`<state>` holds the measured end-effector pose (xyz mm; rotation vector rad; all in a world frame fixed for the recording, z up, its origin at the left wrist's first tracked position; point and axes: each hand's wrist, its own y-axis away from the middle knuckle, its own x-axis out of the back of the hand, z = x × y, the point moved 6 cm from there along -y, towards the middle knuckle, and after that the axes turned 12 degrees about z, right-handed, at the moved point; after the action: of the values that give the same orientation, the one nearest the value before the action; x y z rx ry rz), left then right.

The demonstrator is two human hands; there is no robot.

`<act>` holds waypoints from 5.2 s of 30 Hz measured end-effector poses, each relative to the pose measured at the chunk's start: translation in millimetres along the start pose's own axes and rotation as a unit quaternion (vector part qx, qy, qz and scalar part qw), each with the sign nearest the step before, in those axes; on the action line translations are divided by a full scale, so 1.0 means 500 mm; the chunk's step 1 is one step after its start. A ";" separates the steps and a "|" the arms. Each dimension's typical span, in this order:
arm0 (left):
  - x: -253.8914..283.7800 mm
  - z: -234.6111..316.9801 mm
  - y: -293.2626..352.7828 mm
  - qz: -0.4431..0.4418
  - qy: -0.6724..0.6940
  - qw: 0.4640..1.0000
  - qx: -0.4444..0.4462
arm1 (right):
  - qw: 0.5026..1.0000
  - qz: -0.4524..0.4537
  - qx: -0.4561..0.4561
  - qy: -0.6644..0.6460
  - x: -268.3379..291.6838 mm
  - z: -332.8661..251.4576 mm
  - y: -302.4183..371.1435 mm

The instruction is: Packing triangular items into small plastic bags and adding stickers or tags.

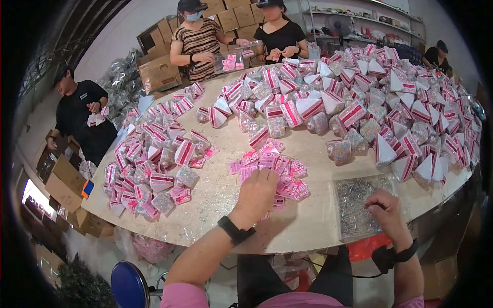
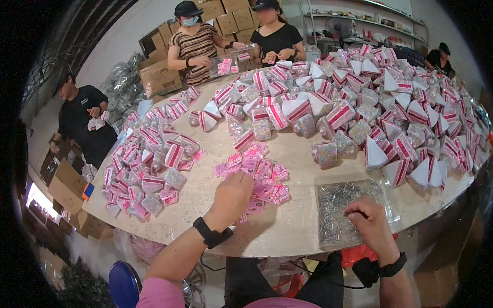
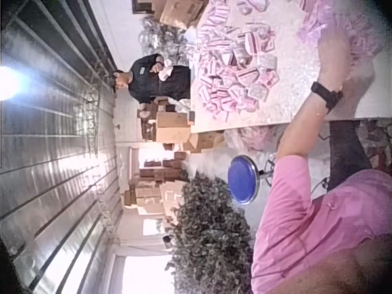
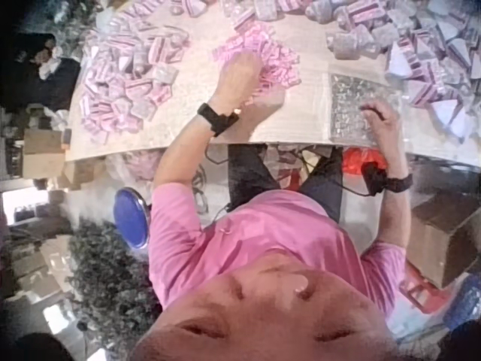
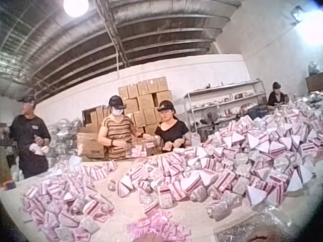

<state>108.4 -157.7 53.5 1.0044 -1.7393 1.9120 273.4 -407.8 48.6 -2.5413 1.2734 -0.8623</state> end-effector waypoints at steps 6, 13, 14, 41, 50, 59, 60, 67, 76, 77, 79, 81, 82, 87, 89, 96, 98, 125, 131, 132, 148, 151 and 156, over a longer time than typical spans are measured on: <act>0.039 -0.027 -0.009 0.111 0.063 0.987 0.095 | 0.989 0.023 -0.133 -0.065 0.002 0.023 0.011; 0.037 -0.085 0.027 0.065 0.189 0.929 0.311 | 0.993 0.019 -0.093 -0.068 0.001 0.013 0.012; 0.031 -0.095 0.038 0.069 0.217 0.917 0.328 | 0.994 0.017 -0.084 -0.067 -0.001 0.011 0.011; 0.062 0.019 0.110 0.052 0.428 0.788 0.439 | 0.923 0.092 -0.170 -0.331 -0.186 -0.099 0.020; 0.084 0.068 0.106 -0.001 0.412 0.830 0.375 | 0.969 0.036 -0.030 -0.243 -0.199 -0.101 -0.034; 0.044 0.074 0.143 -0.143 0.535 0.703 0.447 | 0.772 -0.100 -0.266 -0.569 -0.275 -0.099 -0.004; 0.044 0.069 0.147 -0.135 0.510 0.734 0.428 | 0.743 -0.101 -0.286 -0.596 -0.280 -0.101 0.001; 0.154 0.098 0.073 0.058 0.332 0.914 0.226 | 0.805 -0.060 -0.267 -0.526 -0.277 -0.124 0.030; 0.159 0.121 0.061 0.101 0.307 0.940 0.111 | 0.790 -0.107 -0.312 -0.517 -0.291 -0.129 0.063; 0.162 0.121 0.061 0.117 0.296 0.942 0.104 | 0.777 -0.110 -0.325 -0.528 -0.295 -0.128 0.066; 0.163 0.119 0.061 0.110 0.300 0.943 0.098 | 0.768 -0.139 -0.340 -0.525 -0.305 -0.125 0.071; 0.164 0.117 0.066 0.107 0.298 0.943 0.097 | 0.759 -0.154 -0.344 -0.531 -0.318 -0.119 0.076; 0.164 0.118 0.071 0.108 0.298 0.944 0.097 | 0.758 -0.151 -0.339 -0.537 -0.321 -0.114 0.078; 0.162 0.111 0.072 0.072 0.350 0.926 0.121 | 0.748 -0.147 -0.326 -0.560 -0.318 -0.123 0.084; 0.158 0.099 0.059 0.050 0.395 0.906 0.143 | 0.754 -0.142 -0.344 -0.541 -0.310 -0.124 0.083; 0.145 0.088 0.060 -0.022 0.458 0.875 0.156 | 0.766 -0.122 -0.326 -0.540 -0.307 -0.131 0.082; 0.138 0.089 0.061 -0.026 0.454 0.879 0.140 | 0.769 -0.107 -0.321 -0.543 -0.310 -0.120 0.081; 0.161 0.153 0.077 -0.095 0.304 0.948 -0.025 | 0.785 -0.218 -0.294 -0.500 -0.280 -0.134 0.119; 0.137 0.154 0.090 -0.191 0.402 0.889 0.109 | 0.893 -0.244 -0.183 -0.332 -0.262 -0.138 0.136; 0.131 0.149 0.096 -0.216 0.418 0.868 0.160 | 0.938 -0.227 -0.121 -0.234 -0.251 -0.150 0.134; 0.101 0.144 0.149 -0.318 0.506 0.722 0.348 | 0.972 -0.081 0.223 0.006 -0.212 -0.200 0.153; 0.098 0.147 0.152 -0.326 0.503 0.720 0.350 | 0.970 -0.143 0.194 -0.009 -0.215 -0.190 0.144; 0.092 0.155 0.148 -0.321 0.501 0.735 0.326 | 0.981 -0.105 0.153 -0.060 -0.204 -0.178 0.140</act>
<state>46.4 -254.2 32.8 0.4260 -0.0627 1.9414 128.0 -363.0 51.2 -2.4610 0.7783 -0.8530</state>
